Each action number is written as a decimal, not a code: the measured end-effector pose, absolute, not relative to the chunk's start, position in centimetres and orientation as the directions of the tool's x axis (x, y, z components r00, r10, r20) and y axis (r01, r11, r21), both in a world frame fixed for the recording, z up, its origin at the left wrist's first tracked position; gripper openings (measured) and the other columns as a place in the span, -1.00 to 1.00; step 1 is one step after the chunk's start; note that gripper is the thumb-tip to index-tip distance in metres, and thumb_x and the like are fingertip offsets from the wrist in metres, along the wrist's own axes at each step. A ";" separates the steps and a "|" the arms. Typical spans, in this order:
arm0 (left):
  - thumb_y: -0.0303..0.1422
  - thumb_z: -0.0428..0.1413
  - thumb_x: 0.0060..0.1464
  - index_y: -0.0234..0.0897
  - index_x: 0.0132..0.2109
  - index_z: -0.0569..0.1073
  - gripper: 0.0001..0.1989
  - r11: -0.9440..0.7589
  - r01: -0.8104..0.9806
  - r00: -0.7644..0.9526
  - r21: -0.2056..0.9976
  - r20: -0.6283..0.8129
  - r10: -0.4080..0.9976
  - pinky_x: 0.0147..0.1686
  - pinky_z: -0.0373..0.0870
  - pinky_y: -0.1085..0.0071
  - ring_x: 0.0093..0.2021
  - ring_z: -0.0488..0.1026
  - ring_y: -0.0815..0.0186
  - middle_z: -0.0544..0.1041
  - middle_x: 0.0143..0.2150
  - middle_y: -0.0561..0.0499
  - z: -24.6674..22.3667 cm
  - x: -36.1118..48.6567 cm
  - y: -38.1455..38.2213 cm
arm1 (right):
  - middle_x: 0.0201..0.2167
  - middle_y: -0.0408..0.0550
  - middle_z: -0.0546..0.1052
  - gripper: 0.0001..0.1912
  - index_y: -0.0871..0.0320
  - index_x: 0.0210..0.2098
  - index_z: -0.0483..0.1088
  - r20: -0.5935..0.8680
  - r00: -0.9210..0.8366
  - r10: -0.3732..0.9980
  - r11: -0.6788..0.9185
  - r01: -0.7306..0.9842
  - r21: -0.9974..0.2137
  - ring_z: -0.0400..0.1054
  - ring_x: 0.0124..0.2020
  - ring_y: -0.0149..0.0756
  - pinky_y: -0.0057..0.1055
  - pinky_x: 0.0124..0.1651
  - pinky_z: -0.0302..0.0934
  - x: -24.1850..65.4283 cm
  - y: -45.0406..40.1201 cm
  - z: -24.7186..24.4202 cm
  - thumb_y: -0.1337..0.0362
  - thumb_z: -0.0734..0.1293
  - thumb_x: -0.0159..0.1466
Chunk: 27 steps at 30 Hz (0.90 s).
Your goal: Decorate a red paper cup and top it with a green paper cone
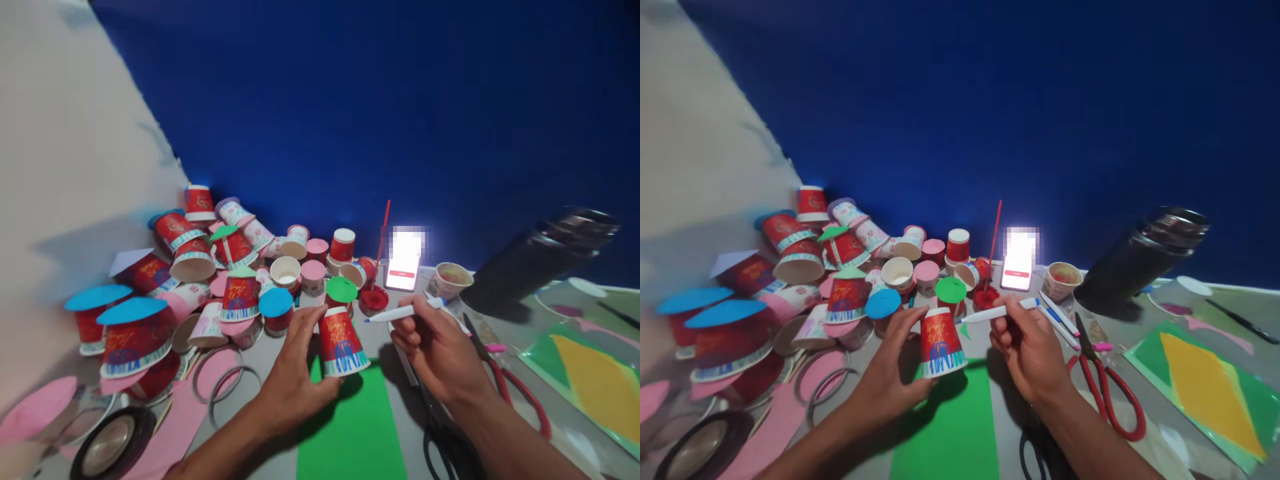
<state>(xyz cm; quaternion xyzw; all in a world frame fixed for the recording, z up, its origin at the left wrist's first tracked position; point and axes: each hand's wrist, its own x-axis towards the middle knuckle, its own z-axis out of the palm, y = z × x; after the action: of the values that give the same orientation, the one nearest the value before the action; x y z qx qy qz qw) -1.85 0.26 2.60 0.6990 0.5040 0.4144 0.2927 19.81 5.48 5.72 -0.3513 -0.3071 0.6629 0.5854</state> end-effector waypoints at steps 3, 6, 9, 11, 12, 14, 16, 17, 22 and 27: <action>-0.56 0.23 -0.10 -0.07 0.43 0.05 -0.02 -0.365 0.478 0.147 0.799 0.337 0.930 0.42 0.12 -0.14 0.42 0.16 -0.08 0.18 0.40 -0.19 2.3 -1.5 0.2 | -0.67 -0.29 0.30 -0.62 0.16 -0.46 0.47 -0.086 -0.089 0.992 -0.121 -0.550 -0.826 0.05 -0.68 -0.57 -0.59 -0.60 0.06 18.8 5.3 6.4 0.03 0.60 0.05; -0.56 0.24 -0.11 -0.08 0.44 0.02 0.00 -0.380 0.476 0.139 0.793 0.360 0.923 0.44 0.10 -0.08 0.43 0.14 -0.07 0.16 0.42 -0.18 2.3 -1.4 0.1 | -0.70 -0.32 0.23 -0.62 0.15 -0.52 0.42 -0.062 -0.129 0.990 -0.124 -0.546 -0.829 0.03 -0.68 -0.57 -0.60 -0.59 0.08 18.1 4.9 7.0 0.03 0.59 0.09; -0.54 0.24 -0.11 -0.11 0.39 0.10 -0.06 -0.393 0.474 0.126 0.788 0.381 0.916 0.42 0.16 -0.06 0.40 0.18 -0.07 0.19 0.37 -0.18 2.5 -1.5 0.1 | -0.70 -0.33 0.19 -0.65 0.15 -0.49 0.46 -0.050 -0.152 0.987 -0.121 -0.508 -0.853 0.03 -0.67 -0.58 -0.64 -0.59 0.08 18.3 4.8 7.2 0.05 0.58 0.11; -0.56 0.24 -0.14 -0.10 0.38 0.11 -0.06 -0.402 0.464 0.130 0.789 0.388 0.913 0.40 0.20 -0.05 0.39 0.19 -0.06 0.19 0.35 -0.17 2.5 -1.7 0.1 | -0.67 -0.29 0.28 -0.69 0.15 -0.42 0.54 -0.063 -0.128 0.990 -0.115 -0.457 -0.882 0.08 -0.66 -0.59 -0.65 -0.58 0.09 18.9 4.9 7.3 0.05 0.59 0.09; -0.58 0.23 -0.15 -0.09 0.39 0.10 -0.04 -0.405 0.453 0.137 0.794 0.386 0.912 0.40 0.21 -0.05 0.39 0.19 -0.05 0.19 0.35 -0.16 2.5 -1.9 0.1 | -0.64 -0.25 0.34 -0.69 0.15 -0.38 0.57 -0.069 -0.110 0.992 -0.110 -0.427 -0.897 0.11 -0.65 -0.59 -0.65 -0.58 0.09 19.3 5.0 7.4 0.05 0.59 0.09; -0.60 0.23 -0.16 -0.06 0.40 0.09 -0.01 -0.401 0.425 0.139 0.811 0.380 0.915 0.40 0.22 -0.05 0.40 0.18 -0.04 0.17 0.36 -0.15 2.4 -2.2 0.2 | -0.57 -0.18 0.44 -0.70 0.14 -0.36 0.60 -0.049 -0.078 0.996 -0.074 -0.369 -0.927 0.19 -0.63 -0.57 -0.63 -0.59 0.12 20.0 5.1 7.5 0.05 0.59 0.10; -0.60 0.24 -0.15 -0.04 0.41 0.10 -0.02 -0.380 0.359 0.141 0.852 0.353 0.925 0.39 0.25 -0.04 0.42 0.15 -0.06 0.14 0.38 -0.15 2.3 -2.3 0.2 | -0.55 -0.16 0.47 -0.72 0.12 -0.37 0.60 0.040 -0.035 0.999 0.027 -0.308 -0.951 0.26 -0.59 -0.51 -0.60 -0.57 0.18 20.7 4.9 7.4 0.03 0.56 0.16; -0.60 0.24 -0.13 -0.02 0.41 0.11 -0.02 -0.362 0.299 0.150 0.883 0.331 0.931 0.38 0.27 -0.03 0.43 0.15 -0.07 0.12 0.39 -0.14 2.3 -2.4 0.1 | -0.54 -0.15 0.48 -0.74 0.10 -0.37 0.60 0.100 -0.010 0.995 0.094 -0.263 -0.960 0.30 -0.56 -0.48 -0.58 -0.55 0.21 21.0 4.7 7.3 0.03 0.54 0.20; -0.61 0.24 -0.09 0.04 0.39 0.18 -0.06 -0.256 -0.026 0.246 0.966 0.254 0.935 0.38 0.28 -0.02 0.46 0.16 -0.11 0.10 0.43 -0.12 2.6 -2.4 -0.1 | -0.48 -0.16 0.54 -0.86 0.02 -0.24 0.59 0.335 -0.005 0.942 0.335 0.016 -0.942 0.38 -0.52 -0.40 -0.53 -0.52 0.29 21.7 3.5 6.9 0.11 0.46 0.33; -0.67 0.19 -0.18 0.04 0.38 0.20 -0.02 -0.260 -0.026 0.300 0.965 0.256 0.919 0.41 0.23 -0.04 0.46 0.16 -0.09 0.15 0.40 -0.09 3.0 -2.4 -0.3 | -0.46 -0.15 0.59 -0.90 0.01 -0.21 0.59 0.505 0.003 0.863 0.488 0.247 -0.837 0.45 -0.55 -0.37 -0.52 -0.56 0.32 21.8 2.4 7.6 0.16 0.43 0.37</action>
<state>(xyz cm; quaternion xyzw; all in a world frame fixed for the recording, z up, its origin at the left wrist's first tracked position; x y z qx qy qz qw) -2.42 -0.31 2.99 0.6354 0.3513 0.4759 0.4964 21.82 2.45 7.59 -0.4260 -0.6513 0.2726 0.5657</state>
